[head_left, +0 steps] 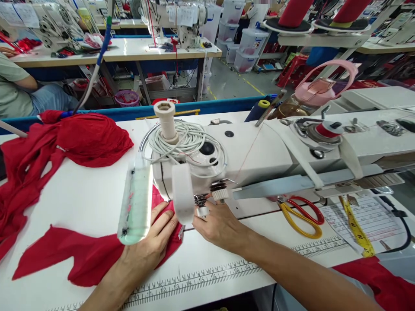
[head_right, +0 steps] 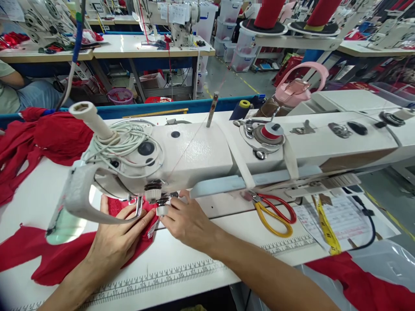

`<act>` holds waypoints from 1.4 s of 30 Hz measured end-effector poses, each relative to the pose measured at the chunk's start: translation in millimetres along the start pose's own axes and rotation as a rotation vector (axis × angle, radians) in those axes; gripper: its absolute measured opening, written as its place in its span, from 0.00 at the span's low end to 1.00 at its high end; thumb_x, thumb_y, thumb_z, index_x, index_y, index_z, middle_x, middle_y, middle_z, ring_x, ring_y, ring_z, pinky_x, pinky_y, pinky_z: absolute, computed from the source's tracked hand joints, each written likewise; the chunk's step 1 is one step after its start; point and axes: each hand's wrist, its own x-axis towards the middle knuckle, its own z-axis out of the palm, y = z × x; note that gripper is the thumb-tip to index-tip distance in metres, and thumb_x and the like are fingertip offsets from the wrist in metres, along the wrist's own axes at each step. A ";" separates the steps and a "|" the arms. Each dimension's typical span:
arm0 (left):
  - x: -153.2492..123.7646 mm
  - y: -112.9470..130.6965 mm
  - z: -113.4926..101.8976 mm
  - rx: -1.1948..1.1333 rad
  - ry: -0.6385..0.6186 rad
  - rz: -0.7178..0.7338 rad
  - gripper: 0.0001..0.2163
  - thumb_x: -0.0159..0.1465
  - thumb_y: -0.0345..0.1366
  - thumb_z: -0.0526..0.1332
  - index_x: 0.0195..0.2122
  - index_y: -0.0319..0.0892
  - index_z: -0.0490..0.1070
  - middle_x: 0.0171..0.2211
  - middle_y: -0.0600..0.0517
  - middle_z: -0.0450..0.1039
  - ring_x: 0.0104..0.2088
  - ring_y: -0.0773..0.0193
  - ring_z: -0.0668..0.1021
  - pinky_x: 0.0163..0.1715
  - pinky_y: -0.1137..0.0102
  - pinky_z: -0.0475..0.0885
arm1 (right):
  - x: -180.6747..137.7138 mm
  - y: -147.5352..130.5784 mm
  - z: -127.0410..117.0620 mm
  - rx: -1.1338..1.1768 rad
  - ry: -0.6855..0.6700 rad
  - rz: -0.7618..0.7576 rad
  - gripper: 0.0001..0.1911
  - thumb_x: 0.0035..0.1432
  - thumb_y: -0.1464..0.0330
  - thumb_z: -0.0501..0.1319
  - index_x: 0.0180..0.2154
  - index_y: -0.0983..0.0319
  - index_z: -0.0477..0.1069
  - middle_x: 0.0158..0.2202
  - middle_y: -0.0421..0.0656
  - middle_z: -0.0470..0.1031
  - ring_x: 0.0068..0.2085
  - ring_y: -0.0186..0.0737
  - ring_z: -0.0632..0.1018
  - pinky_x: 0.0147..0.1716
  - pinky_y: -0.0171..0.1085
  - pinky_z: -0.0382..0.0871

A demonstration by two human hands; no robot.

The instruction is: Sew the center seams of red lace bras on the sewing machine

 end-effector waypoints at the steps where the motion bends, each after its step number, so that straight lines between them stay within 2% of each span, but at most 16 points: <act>1: 0.1 -0.8 0.1 0.004 -0.008 0.019 0.17 0.67 0.23 0.53 0.55 0.34 0.72 0.48 0.43 0.78 0.56 0.48 0.75 0.55 0.53 0.70 | 0.0 -0.1 -0.3 0.004 -0.004 0.000 0.15 0.61 0.81 0.58 0.24 0.62 0.71 0.22 0.40 0.68 0.33 0.40 0.67 0.45 0.44 0.59; 5: 3.2 -1.5 -0.2 0.020 -0.019 0.034 0.16 0.67 0.23 0.54 0.53 0.35 0.74 0.47 0.44 0.79 0.56 0.47 0.74 0.53 0.53 0.71 | 0.0 -0.1 -1.9 0.005 -0.005 0.004 0.14 0.61 0.80 0.58 0.25 0.62 0.71 0.22 0.40 0.69 0.33 0.40 0.67 0.46 0.44 0.59; 8: 4.8 -1.1 0.0 0.025 -0.003 0.042 0.15 0.66 0.22 0.54 0.50 0.35 0.75 0.45 0.44 0.79 0.55 0.47 0.73 0.52 0.55 0.71 | 0.1 0.6 -0.9 -0.011 -0.040 0.012 0.12 0.63 0.79 0.57 0.28 0.63 0.73 0.23 0.41 0.71 0.35 0.40 0.67 0.45 0.43 0.58; 12: 1.9 -6.0 5.1 0.072 0.040 0.069 0.17 0.66 0.22 0.53 0.52 0.39 0.75 0.44 0.44 0.79 0.48 0.50 0.76 0.47 0.57 0.71 | 0.5 4.5 2.7 0.008 -0.063 -0.015 0.10 0.65 0.75 0.56 0.36 0.62 0.76 0.25 0.40 0.72 0.36 0.40 0.68 0.46 0.44 0.56; 15: 0.7 -10.6 9.5 0.111 0.057 0.082 0.19 0.66 0.23 0.54 0.55 0.41 0.74 0.45 0.44 0.79 0.44 0.48 0.77 0.45 0.53 0.69 | 1.8 7.8 -4.4 0.046 -0.170 -0.015 0.10 0.67 0.71 0.55 0.42 0.61 0.75 0.27 0.40 0.73 0.36 0.40 0.69 0.47 0.45 0.57; 18: 2.4 -12.5 9.5 0.111 0.075 0.113 0.18 0.66 0.24 0.56 0.54 0.42 0.74 0.46 0.45 0.80 0.47 0.44 0.77 0.49 0.47 0.65 | 2.4 11.1 -27.1 0.010 -0.289 0.130 0.11 0.68 0.70 0.54 0.45 0.62 0.74 0.35 0.44 0.77 0.40 0.41 0.72 0.46 0.44 0.58; 20: 4.1 -12.5 7.7 0.099 0.085 0.114 0.17 0.66 0.25 0.55 0.53 0.44 0.75 0.46 0.45 0.80 0.50 0.43 0.76 0.53 0.43 0.62 | -1.1 16.3 -46.1 -0.121 -0.398 0.317 0.11 0.68 0.71 0.54 0.46 0.61 0.74 0.38 0.46 0.78 0.40 0.42 0.74 0.44 0.42 0.60; 22: 5.7 -11.7 5.3 0.097 0.081 0.105 0.17 0.67 0.25 0.54 0.52 0.44 0.75 0.46 0.45 0.80 0.53 0.43 0.75 0.57 0.40 0.58 | -9.3 25.4 -61.9 -0.304 -0.521 0.513 0.11 0.66 0.73 0.55 0.46 0.61 0.74 0.37 0.47 0.79 0.39 0.44 0.75 0.41 0.41 0.60; 24: 7.2 -9.7 1.9 0.098 0.068 0.099 0.16 0.68 0.25 0.52 0.51 0.43 0.75 0.45 0.45 0.80 0.54 0.43 0.75 0.59 0.37 0.53 | -20.6 36.7 -71.4 -0.420 -0.556 0.634 0.11 0.63 0.77 0.56 0.43 0.65 0.75 0.35 0.51 0.79 0.39 0.47 0.76 0.40 0.42 0.60; 26: 8.3 -6.8 -2.4 0.078 0.047 0.088 0.16 0.69 0.27 0.51 0.51 0.42 0.76 0.45 0.45 0.80 0.55 0.42 0.74 0.60 0.35 0.50 | -32.1 47.2 -74.3 -0.472 -0.553 0.680 0.10 0.61 0.79 0.56 0.40 0.68 0.75 0.33 0.54 0.78 0.39 0.49 0.76 0.39 0.43 0.60; 32: 7.9 -0.8 -9.5 -0.101 0.004 -0.003 0.16 0.69 0.42 0.56 0.52 0.42 0.76 0.46 0.47 0.80 0.58 0.43 0.72 0.62 0.33 0.47 | -50.2 62.1 -68.2 -0.488 -0.496 0.613 0.11 0.60 0.81 0.55 0.36 0.67 0.75 0.31 0.50 0.77 0.37 0.47 0.75 0.41 0.42 0.59; 35: 6.1 -1.3 -8.3 -0.142 0.019 -0.018 0.17 0.70 0.44 0.56 0.52 0.42 0.76 0.45 0.47 0.80 0.58 0.43 0.72 0.63 0.33 0.45 | -54.0 62.0 -66.5 -0.490 -0.462 0.564 0.14 0.60 0.82 0.53 0.37 0.67 0.75 0.30 0.50 0.75 0.37 0.47 0.74 0.41 0.43 0.61; 38: 5.2 -3.0 -6.8 -0.153 0.014 -0.022 0.17 0.70 0.44 0.55 0.52 0.43 0.76 0.45 0.47 0.80 0.59 0.44 0.72 0.64 0.34 0.45 | -56.1 52.2 -63.2 -0.427 -0.402 0.487 0.17 0.62 0.80 0.52 0.47 0.67 0.74 0.36 0.50 0.75 0.38 0.46 0.74 0.39 0.40 0.64; 42: 4.7 -3.5 -5.1 -0.134 0.014 -0.017 0.16 0.70 0.44 0.55 0.51 0.42 0.76 0.47 0.46 0.79 0.59 0.44 0.72 0.64 0.36 0.50 | -45.4 23.0 -51.7 -0.117 -0.337 0.313 0.23 0.66 0.75 0.50 0.61 0.65 0.65 0.44 0.49 0.73 0.32 0.37 0.73 0.28 0.34 0.63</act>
